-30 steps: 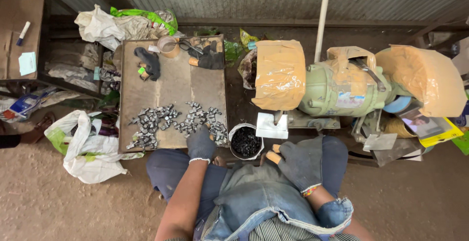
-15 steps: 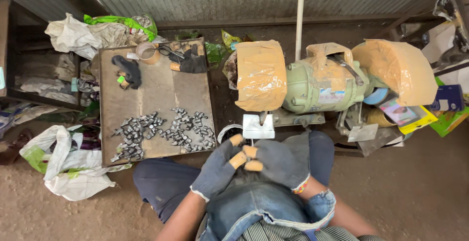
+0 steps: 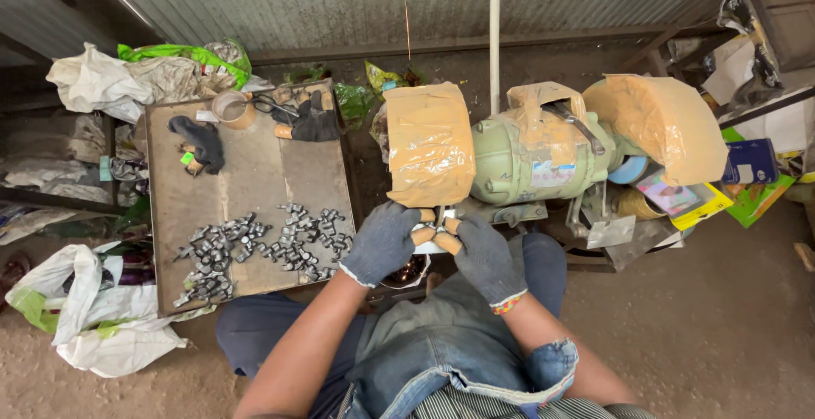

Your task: The person sits at a bench grinder and grinds small metal fittings one at a time, holding each piece against the spinning wheel with both gloved hands as sparks fly. After grinding, they dip the piece in a water bucket and place it on the table with the finished pile.

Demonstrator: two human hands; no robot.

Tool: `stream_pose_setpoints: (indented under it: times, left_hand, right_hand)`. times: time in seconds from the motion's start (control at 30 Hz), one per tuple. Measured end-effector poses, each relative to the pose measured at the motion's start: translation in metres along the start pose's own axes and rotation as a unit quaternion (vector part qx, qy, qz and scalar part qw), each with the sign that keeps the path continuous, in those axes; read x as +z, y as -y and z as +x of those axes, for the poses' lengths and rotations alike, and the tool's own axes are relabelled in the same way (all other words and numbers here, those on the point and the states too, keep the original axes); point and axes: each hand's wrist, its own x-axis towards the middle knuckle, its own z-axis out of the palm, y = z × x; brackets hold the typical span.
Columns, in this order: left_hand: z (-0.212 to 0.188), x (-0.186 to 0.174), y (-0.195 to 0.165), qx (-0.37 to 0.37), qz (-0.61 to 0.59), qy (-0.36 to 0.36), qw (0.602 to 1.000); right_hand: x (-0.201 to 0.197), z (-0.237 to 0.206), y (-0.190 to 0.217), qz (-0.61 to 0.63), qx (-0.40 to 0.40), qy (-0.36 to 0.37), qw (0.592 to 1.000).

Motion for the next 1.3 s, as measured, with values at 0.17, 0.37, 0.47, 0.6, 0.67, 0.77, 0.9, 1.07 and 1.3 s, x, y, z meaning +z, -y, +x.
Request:
stream_pose_setpoints:
  times: [0.17, 0.37, 0.47, 0.6, 0.67, 0.77, 0.9, 1.07, 1.3]
  left_hand:
    - [0.014, 0.005, 0.01, 0.036, 0.017, 0.032, 0.999]
    - [0.018, 0.009, 0.012, 0.026, 0.022, -0.002, 0.999]
    - [0.014, 0.006, 0.015, 0.012, 0.034, -0.002, 0.999]
    - [-0.002, 0.0, 0.013, 0.025, 0.018, -0.029, 0.999]
    - [-0.014, 0.003, 0.004, 0.01, 0.0, -0.056, 0.998]
    - [-0.03, 0.013, -0.016, -0.099, 0.016, -0.07, 0.993]
    - [-0.067, 0.017, -0.034, -0.073, 0.037, -0.022, 0.996]
    - [-0.125, 0.014, -0.035, 0.102, -0.004, -0.061, 0.993]
    - [-0.148, 0.044, -0.029, 0.001, -0.164, -0.158, 0.974]
  right_hand:
    - [-0.01, 0.025, -0.018, 0.009, -0.029, 0.038, 0.999]
    - [-0.01, 0.045, -0.023, 0.062, -0.015, 0.078, 0.995]
    - [-0.006, 0.049, -0.018, 0.042, 0.005, 0.064, 0.997]
    - [-0.002, 0.039, -0.013, 0.071, 0.001, 0.06, 0.996]
    - [-0.001, 0.033, -0.01, 0.09, 0.006, 0.051, 0.995]
    - [0.001, 0.025, -0.001, -0.007, 0.051, 0.043, 0.998]
    - [-0.013, -0.017, 0.016, 0.086, 0.014, 0.042, 0.995]
    - [-0.017, -0.071, 0.025, 0.27, 0.052, 0.142, 0.951]
    - [0.0, -0.075, 0.023, 0.205, 0.013, 0.139, 0.969]
